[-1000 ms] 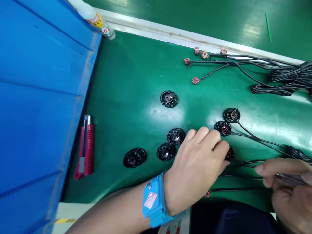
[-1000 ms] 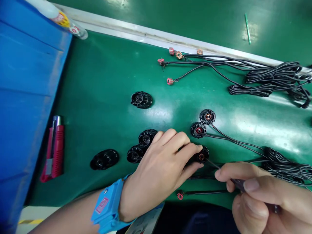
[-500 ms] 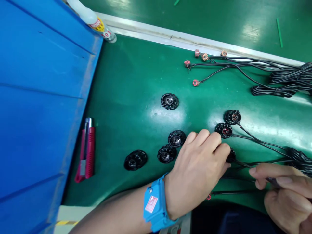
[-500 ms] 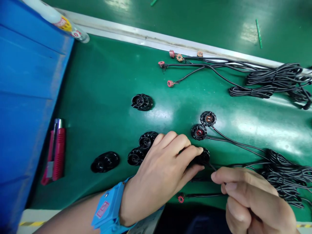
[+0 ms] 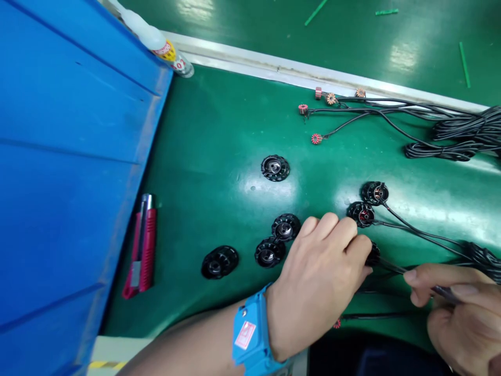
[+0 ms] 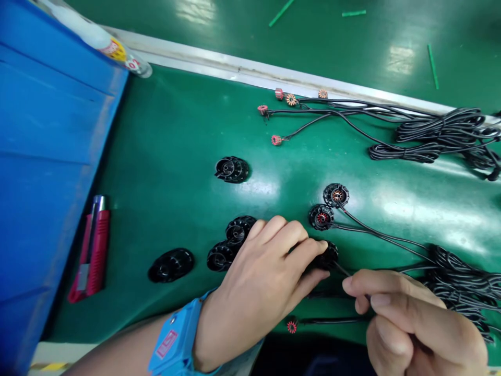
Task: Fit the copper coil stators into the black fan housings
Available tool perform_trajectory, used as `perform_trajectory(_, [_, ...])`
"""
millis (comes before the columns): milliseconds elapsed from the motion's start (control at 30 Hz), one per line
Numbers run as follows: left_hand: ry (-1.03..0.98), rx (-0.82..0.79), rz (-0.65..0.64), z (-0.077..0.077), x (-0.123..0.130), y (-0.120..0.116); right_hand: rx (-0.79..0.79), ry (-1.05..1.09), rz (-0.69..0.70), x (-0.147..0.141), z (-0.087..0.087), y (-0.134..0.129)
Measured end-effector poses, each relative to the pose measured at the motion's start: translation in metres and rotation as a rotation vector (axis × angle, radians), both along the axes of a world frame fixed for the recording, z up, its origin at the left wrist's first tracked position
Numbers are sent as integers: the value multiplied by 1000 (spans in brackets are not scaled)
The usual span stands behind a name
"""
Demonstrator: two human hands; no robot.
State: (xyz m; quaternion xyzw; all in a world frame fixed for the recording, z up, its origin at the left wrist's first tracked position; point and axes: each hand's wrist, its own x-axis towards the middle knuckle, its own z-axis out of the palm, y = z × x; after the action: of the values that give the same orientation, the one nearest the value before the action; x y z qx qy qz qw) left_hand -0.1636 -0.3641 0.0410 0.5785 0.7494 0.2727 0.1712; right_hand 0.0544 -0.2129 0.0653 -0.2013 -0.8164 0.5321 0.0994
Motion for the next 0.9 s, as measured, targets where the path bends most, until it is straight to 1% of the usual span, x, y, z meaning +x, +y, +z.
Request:
perform_trajectory(33, [-3, -1, 0, 0, 0, 0, -14, 23, 16, -1, 0, 1])
perform_trajectory(100, [-7, 5, -2, 1, 1, -1, -14, 73, 4, -2, -1, 1])
perform_trajectory(167, [-10, 11, -3, 1, 1, -2, 21, 79, -14, 0, -1, 1])
perform_trajectory(367, [-10, 19, -1, 0, 1, -2, 160, 8, 101, 12, -2, 8])
perform_trajectory(433, [-11, 19, -1, -1, 1, -1, 157, 16, 101, 13, -2, 10])
perform_trajectory(567, [-12, 20, -1, -2, 2, 0, 97, 19, 38, 10, -2, 6])
perform_trajectory(633, [-13, 20, -2, -2, 2, 0, 79, 9, 26, 5, -1, 2])
perform_trajectory(700, [-15, 18, -3, -2, 1, 0, 92, 20, 17, -6, 2, -4])
perform_trajectory(767, [-14, 9, -7, 0, 0, 0, 155, 39, -25, -22, 6, -11])
perform_trajectory(800, [-10, 6, -9, 1, 0, 0, 201, 45, -72, -30, 8, -13])
perform_trajectory(900, [11, -11, -21, 3, -1, 0, 258, 59, -43, -46, 14, -17])
